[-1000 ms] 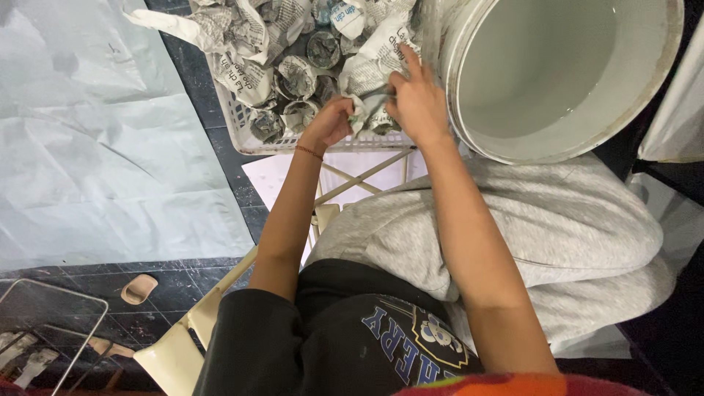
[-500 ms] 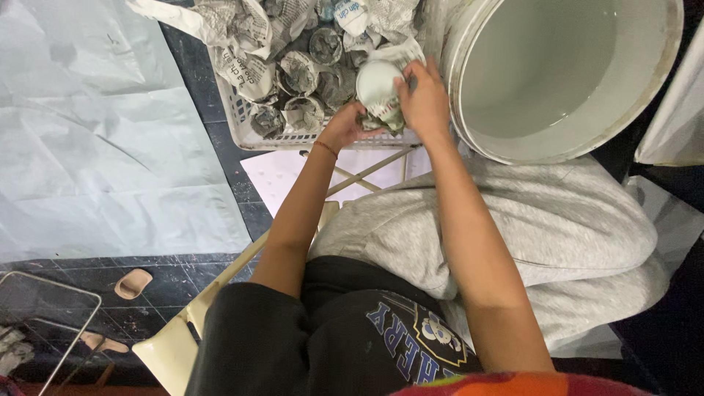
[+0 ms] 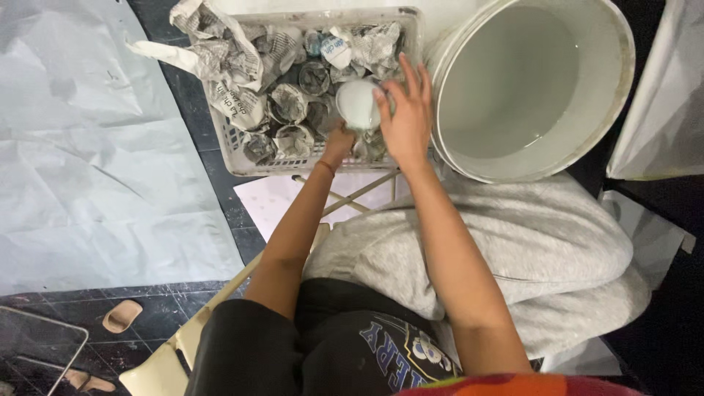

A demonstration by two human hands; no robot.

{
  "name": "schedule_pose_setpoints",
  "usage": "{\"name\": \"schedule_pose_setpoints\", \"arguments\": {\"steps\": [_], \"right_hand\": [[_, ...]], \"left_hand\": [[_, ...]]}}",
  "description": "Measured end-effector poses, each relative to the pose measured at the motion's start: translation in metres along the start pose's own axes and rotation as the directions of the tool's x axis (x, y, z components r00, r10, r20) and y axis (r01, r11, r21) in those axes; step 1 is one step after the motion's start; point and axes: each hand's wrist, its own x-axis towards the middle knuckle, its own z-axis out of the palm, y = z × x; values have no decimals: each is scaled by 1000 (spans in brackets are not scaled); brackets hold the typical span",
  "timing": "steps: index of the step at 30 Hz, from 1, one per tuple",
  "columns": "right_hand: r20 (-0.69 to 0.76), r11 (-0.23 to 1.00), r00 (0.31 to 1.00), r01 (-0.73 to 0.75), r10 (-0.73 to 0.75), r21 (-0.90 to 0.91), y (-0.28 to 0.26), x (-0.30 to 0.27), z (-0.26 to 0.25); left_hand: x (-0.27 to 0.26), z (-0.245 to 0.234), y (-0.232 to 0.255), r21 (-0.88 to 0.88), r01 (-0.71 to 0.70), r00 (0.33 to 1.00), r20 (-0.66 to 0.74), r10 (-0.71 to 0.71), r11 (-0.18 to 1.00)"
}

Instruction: The person unwraps small ceramic bowls from newspaper, rinses them in a bucket of water, and dries them with a maroon cloth. The cleaned bowls are then placed on a nearby shelf.

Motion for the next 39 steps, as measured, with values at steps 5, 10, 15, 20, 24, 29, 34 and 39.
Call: {"name": "schedule_pose_setpoints", "arguments": {"steps": [5,10,15,20,24,29,34,39], "right_hand": [[-110,886,963,-179,247,428,14,18,-20],[-194,799,904,-217,382,561,19,23,-52],[-42,650,841,-383,539,657,41,19,-61],[13,569,816,-414,578,710,74,14,-56],[-35,515,744,-426,667,744,122,6,-43],[115,269,533,-587,838,763,188,-18,-6],[-67,465,555,-617,829,635,261,-62,58],[11,522,596,-712,803,469,285,-76,37]], "left_hand": [[-8,27,19,407,-229,911,-230,342,884],[10,69,20,645,-596,777,313,546,478],[27,88,39,723,-243,970,159,186,646],[-1,71,68,470,-195,966,-62,252,861],[-50,60,122,545,-231,955,-32,296,806],[-127,69,214,386,-656,685,-55,726,648],[-76,180,184,-80,-570,819,23,573,818],[71,290,123,294,132,987,-132,-96,947]]}}
